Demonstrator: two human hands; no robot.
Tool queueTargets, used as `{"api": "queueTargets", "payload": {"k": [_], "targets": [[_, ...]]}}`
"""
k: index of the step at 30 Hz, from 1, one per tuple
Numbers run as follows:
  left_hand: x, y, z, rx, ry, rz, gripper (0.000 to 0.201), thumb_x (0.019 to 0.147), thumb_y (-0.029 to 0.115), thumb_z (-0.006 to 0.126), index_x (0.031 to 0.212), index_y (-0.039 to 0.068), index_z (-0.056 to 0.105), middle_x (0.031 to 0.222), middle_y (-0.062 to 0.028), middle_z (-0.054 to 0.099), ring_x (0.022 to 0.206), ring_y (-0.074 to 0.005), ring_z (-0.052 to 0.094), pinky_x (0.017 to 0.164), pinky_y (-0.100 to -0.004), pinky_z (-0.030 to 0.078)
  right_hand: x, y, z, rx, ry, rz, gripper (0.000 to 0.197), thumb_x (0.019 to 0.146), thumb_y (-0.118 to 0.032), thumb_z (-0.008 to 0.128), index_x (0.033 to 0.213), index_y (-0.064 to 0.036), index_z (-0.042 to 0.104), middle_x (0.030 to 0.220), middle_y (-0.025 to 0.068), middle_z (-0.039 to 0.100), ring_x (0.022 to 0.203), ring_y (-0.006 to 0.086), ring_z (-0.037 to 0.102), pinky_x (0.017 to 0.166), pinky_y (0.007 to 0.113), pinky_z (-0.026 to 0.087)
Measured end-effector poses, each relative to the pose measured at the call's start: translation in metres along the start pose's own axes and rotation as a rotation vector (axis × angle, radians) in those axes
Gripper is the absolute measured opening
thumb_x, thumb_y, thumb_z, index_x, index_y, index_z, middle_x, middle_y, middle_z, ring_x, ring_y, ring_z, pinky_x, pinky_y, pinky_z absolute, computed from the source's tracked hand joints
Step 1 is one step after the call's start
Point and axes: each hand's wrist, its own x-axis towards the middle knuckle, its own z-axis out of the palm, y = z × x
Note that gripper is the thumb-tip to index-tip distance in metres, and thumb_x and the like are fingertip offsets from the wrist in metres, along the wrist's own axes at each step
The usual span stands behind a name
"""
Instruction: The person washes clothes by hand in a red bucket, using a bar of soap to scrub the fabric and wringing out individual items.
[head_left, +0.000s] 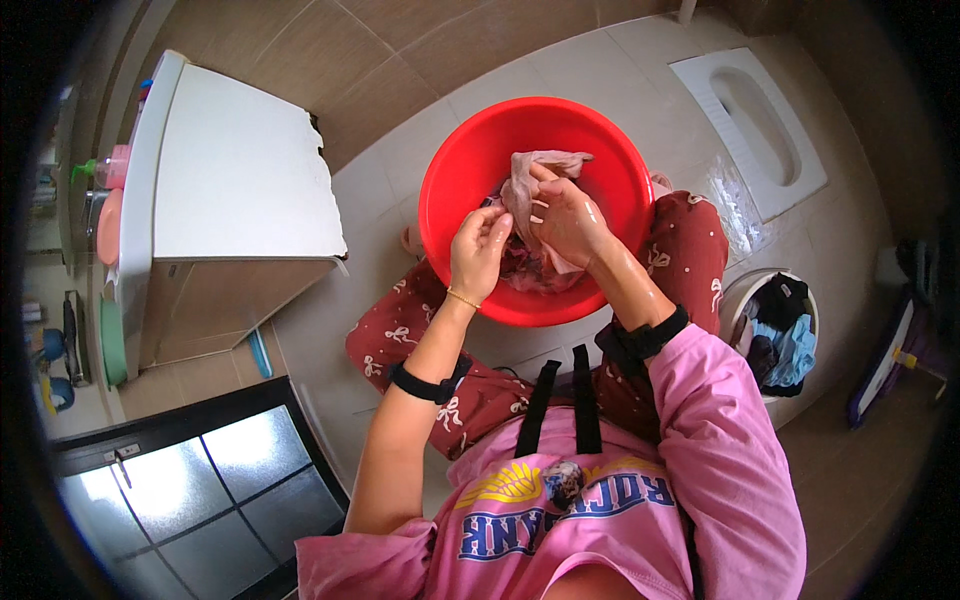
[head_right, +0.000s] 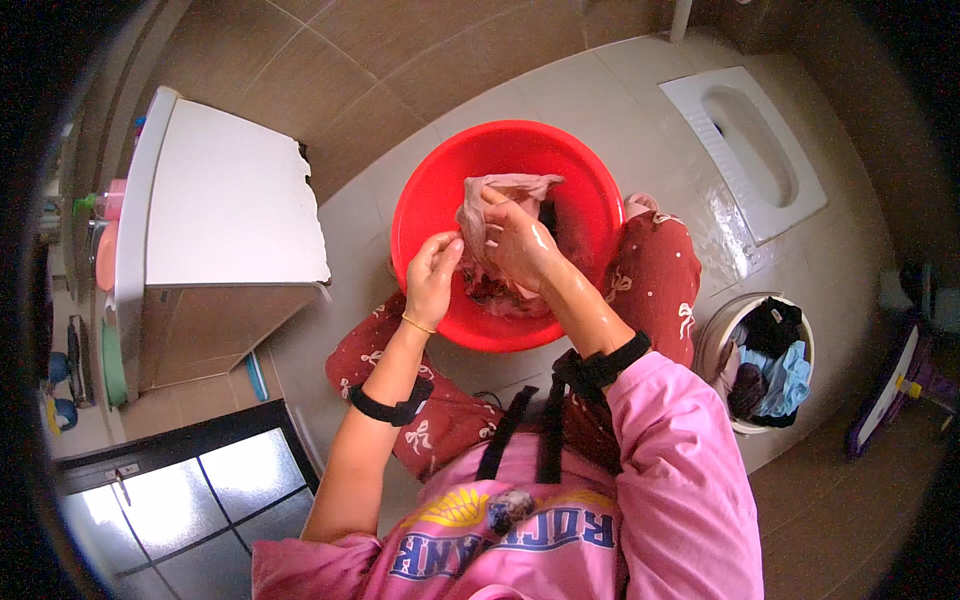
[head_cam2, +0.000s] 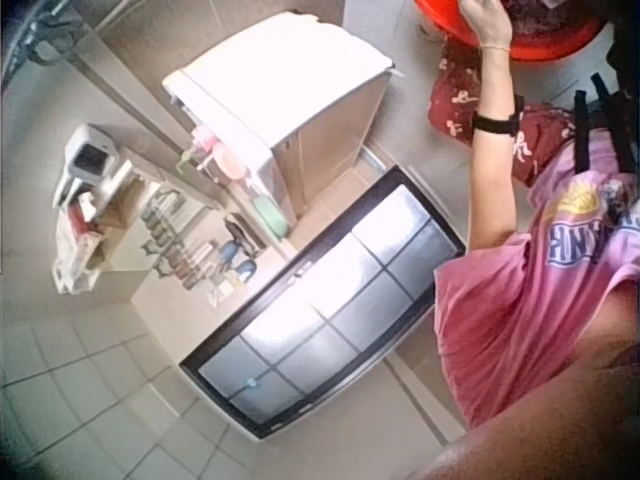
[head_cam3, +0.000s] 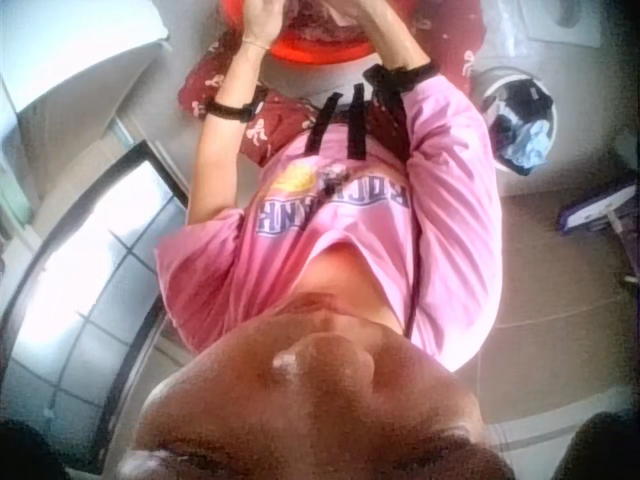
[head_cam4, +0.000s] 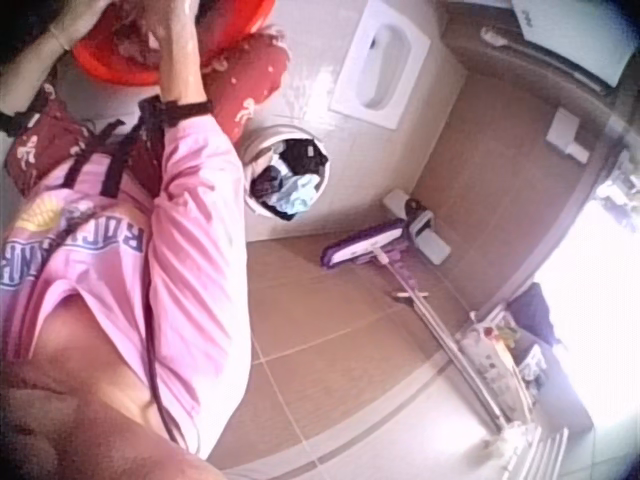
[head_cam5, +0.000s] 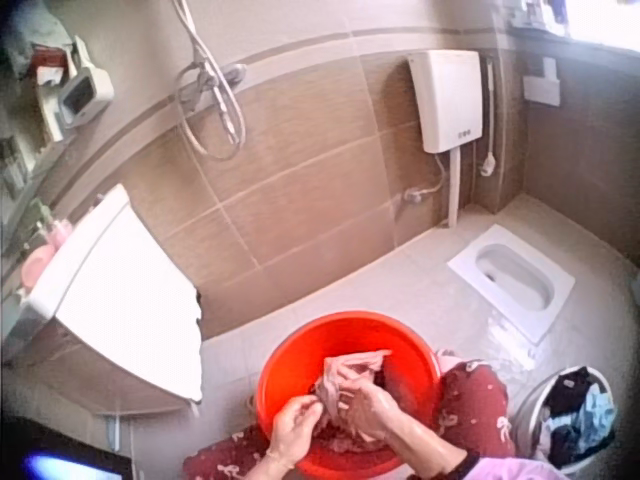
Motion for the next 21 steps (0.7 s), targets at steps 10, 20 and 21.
{"api": "queueTargets", "payload": {"k": [10,20,21], "targets": [[0.018,0.012,-0.002,0.055,0.069,0.138,0.004,0.081,0.005,0.053,0.077,0.004,0.052,0.069,0.0028,0.052,0.062,-0.0036,0.046,0.058,-0.0184,0.038,0.01,0.012,-0.026,-0.147,0.008,-0.144,0.042,0.079,-0.01,0.047,0.119,-0.0047,0.036,0.107,0.0089,0.047,0.094,0.018,0.048,0.082,0.029,0.038],[0.025,0.009,-0.02,-0.192,0.212,0.104,0.007,0.083,0.006,0.047,0.076,0.006,0.049,0.065,0.0057,0.042,0.058,-0.002,0.035,0.051,-0.0171,0.03,-0.001,0.026,-0.006,-0.694,-0.014,-0.186,0.067,0.076,0.002,0.048,0.134,-0.002,0.015,0.075,0.0031,0.051,0.068,0.0092,0.048,0.064,0.02,0.039],[0.025,0.009,-0.02,-0.189,0.211,0.107,0.007,0.083,0.006,0.047,0.076,0.006,0.049,0.065,0.0057,0.042,0.058,-0.002,0.035,0.051,-0.0171,0.03,0.0,0.025,-0.008,-0.692,-0.015,-0.189,0.067,0.076,0.002,0.048,0.134,-0.002,0.015,0.075,0.0031,0.051,0.068,0.0092,0.048,0.064,0.02,0.039]]}}
